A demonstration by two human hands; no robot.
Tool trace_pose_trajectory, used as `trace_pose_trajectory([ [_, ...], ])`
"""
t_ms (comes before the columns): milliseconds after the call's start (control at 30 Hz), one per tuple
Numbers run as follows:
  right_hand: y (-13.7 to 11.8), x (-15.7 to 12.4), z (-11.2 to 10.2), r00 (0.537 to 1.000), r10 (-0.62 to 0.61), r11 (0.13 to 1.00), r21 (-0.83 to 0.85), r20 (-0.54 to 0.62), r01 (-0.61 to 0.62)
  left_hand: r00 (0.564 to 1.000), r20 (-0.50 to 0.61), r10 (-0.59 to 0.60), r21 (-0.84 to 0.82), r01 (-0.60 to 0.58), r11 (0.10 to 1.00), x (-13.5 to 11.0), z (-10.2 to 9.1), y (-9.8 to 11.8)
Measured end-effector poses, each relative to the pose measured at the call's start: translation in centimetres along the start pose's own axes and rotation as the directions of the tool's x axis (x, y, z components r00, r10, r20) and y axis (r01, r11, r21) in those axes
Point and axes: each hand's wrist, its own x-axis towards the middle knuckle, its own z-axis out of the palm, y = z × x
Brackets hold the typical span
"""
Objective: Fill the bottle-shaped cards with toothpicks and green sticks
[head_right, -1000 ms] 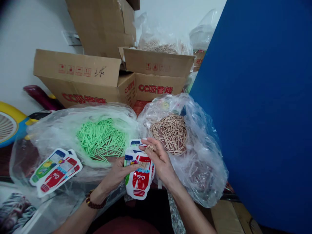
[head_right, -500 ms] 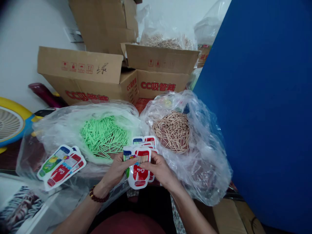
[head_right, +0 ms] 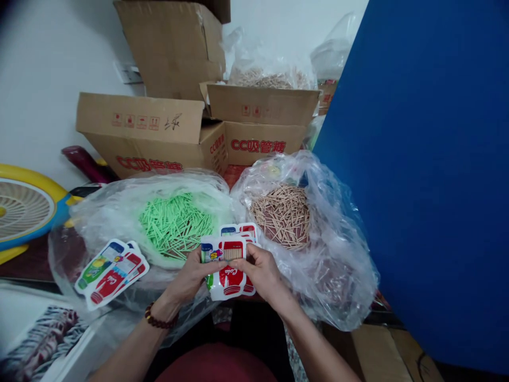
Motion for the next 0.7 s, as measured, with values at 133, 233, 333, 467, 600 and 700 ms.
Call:
trace_pose_trajectory([
  [133, -0.4, -0.3, 0.2, 0.999, -0.006, 0.999, -0.035, 0.041, 0.008, 0.999, 0.048, -0.01, -0.007, 0.01, 1.0, -0.3, 0.5, 0.5],
  [233, -0.8, -0.7, 0.3, 0.993, 0.028, 0.999, 0.019, 0.118, -0.031, 0.999, 0.034, -0.007, -0.027, 0.008, 1.0, -0.5, 0.8, 0.8],
  [333, -0.7, -0.5, -1.0, 0.988, 0.0, 0.998, -0.055, 0.152, 0.009, 0.999, 0.043, -0.015, -0.036, 0.017, 0.999, -0.7, 0.9, 0.9],
  [467, -0.7, 1.9, -6.1, 0.99, -0.115, 0.865, -0.498, -0.077, 0.062, 0.999, 0.039, -0.034, 0.031, 0.033, 0.999, -0.9, 0.6, 0.4],
  [600, -0.7, 5.6, -11.6, 0.963, -0.158, 0.581, -0.809, -0.219, -0.089, 0.997, 0.021, -0.071, 0.096, 0.069, 0.993, -0.9, 0.3, -0.5],
  [700, -0.3, 7.4, -12.9, 0.981, -0.094, 0.446, -0.888, -0.168, -0.109, 0.997, 0.022, -0.075, 0.123, 0.071, 0.99, -0.7, 0.3, -0.8],
])
